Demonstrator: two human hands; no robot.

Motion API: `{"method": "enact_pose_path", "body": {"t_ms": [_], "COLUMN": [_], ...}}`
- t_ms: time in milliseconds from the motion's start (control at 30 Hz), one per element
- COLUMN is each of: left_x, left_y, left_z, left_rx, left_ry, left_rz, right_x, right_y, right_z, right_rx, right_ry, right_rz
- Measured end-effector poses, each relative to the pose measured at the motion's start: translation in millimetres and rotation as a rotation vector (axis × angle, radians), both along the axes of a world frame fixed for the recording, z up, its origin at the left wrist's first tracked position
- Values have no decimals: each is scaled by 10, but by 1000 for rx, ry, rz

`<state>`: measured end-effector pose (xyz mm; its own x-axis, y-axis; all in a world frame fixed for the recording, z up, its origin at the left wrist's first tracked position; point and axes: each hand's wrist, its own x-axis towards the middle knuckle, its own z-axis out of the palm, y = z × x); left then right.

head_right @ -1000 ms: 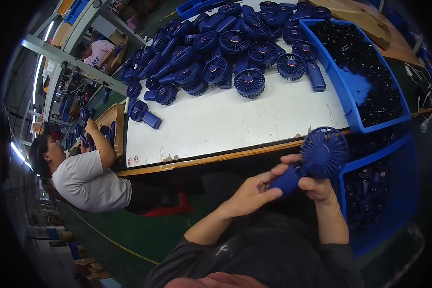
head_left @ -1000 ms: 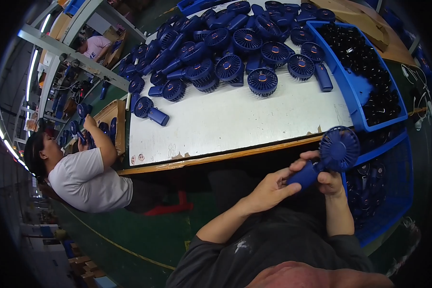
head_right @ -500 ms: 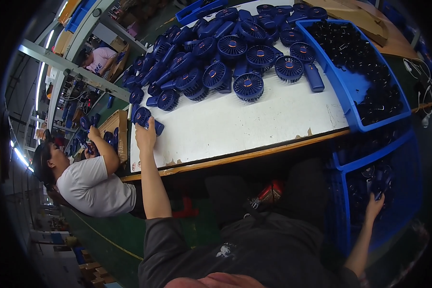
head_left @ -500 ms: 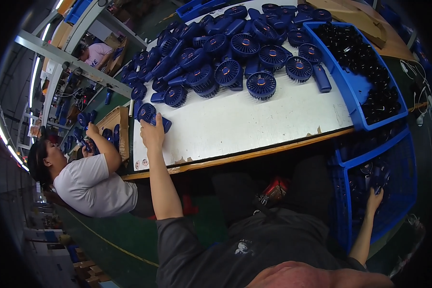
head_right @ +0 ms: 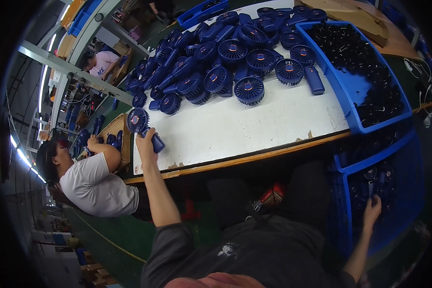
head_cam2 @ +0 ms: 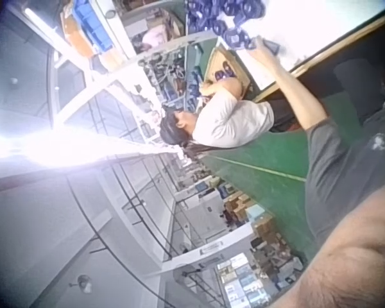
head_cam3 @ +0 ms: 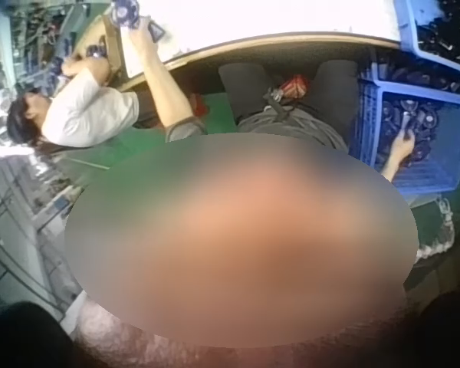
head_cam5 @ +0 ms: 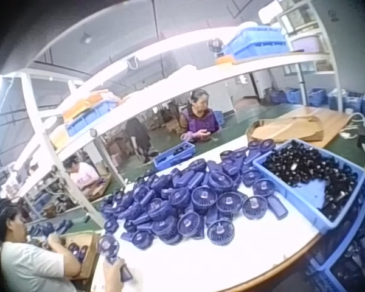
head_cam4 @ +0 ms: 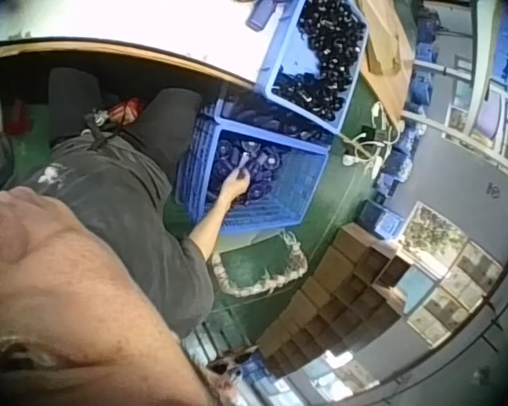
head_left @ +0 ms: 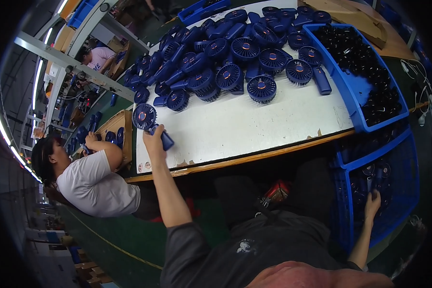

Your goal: The person assembles portable fans by attaching various plastic components by hand.

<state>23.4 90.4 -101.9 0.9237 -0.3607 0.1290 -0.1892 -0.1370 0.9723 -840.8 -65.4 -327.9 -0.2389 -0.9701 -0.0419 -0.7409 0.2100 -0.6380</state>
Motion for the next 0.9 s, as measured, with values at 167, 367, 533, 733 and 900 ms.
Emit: {"method": "enact_pose_path", "body": {"t_ms": [167,367,533,733,900], "left_x": [-1874,-3232,-3137,-3206,-3138], "left_y": [-246,-474,-646,-593,-486], "left_z": [65,-141,-159,-8,45], "left_rx": [-603,-645,-345,-588,-404], "left_ry": [318,540,1026,1174,1084], "left_rz": [-304,-526,-592,-1252,-1150], "right_x": [2249,3769,3958,3924,3498], "right_y": [77,637,694,70,-1545], "right_z": [1437,1880,2058,2762,3377], "right_rx": [33,446,-149,-161,-29], "right_ry": [-619,-1122,-558,8,170], "right_rz": [432,840,1124,1482,1268]}}
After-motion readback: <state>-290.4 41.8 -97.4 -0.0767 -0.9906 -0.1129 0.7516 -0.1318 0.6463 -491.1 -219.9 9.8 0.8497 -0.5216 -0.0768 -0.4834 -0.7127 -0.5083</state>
